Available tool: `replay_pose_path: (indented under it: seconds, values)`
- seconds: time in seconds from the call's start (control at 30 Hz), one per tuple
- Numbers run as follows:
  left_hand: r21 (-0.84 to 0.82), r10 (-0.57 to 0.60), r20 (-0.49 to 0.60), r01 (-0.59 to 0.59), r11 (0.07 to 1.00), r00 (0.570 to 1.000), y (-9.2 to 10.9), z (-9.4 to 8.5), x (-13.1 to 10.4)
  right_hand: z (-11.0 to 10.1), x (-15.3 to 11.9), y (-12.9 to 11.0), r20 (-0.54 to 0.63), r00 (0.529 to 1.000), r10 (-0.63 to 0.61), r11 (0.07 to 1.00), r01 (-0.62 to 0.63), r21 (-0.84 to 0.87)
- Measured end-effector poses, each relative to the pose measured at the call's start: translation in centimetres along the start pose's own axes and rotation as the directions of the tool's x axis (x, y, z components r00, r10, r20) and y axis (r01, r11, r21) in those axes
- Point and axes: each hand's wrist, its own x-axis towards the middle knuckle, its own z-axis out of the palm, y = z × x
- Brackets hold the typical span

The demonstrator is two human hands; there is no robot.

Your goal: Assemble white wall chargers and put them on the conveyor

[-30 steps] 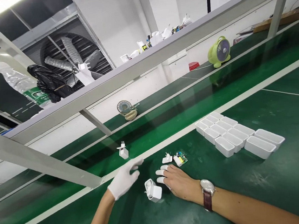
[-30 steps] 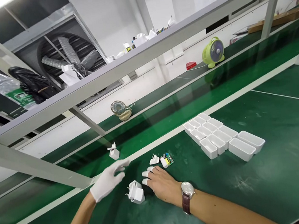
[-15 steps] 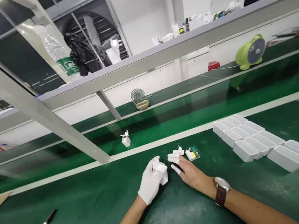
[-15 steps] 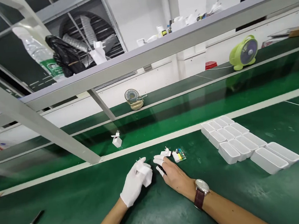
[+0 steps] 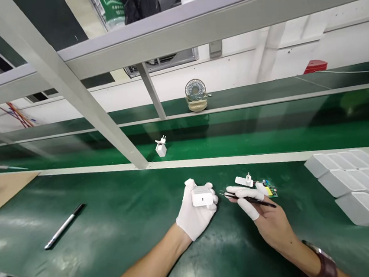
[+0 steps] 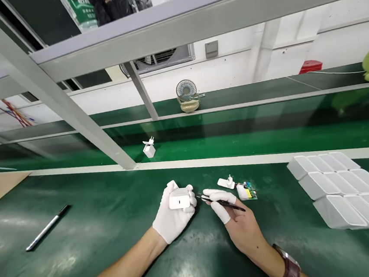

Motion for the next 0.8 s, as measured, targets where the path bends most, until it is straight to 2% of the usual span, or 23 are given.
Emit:
replay_pose_path:
  seconds: [0.1,0.33,0.53,0.67,0.8]
  values:
    - [0.007,-0.026,0.000,0.026,1.000,1.000,0.1,-0.1,-0.1,0.0,0.0,-0.3,0.014,0.998,-0.063,0.998,0.063,-0.001]
    - [0.009,-0.037,-0.003,0.037,0.999,0.999,0.0,-0.4,-0.1,-0.1,-0.8,-0.4,0.093,0.988,-0.121,0.991,0.125,-0.040]
    - [0.029,-0.057,-0.009,0.058,0.998,0.998,-0.6,-0.5,-0.1,0.1,-1.7,-0.1,0.185,0.953,-0.240,0.963,0.258,-0.081]
    - [0.081,-0.008,-0.021,0.010,0.997,1.000,-1.2,-0.5,0.0,0.4,-1.8,-0.2,0.230,0.907,-0.354,0.928,0.372,-0.037]
    - [0.118,-0.004,-0.011,0.005,0.993,1.000,-1.7,-0.3,-0.1,0.5,-1.8,-0.3,0.262,0.876,-0.405,0.902,0.430,-0.044]
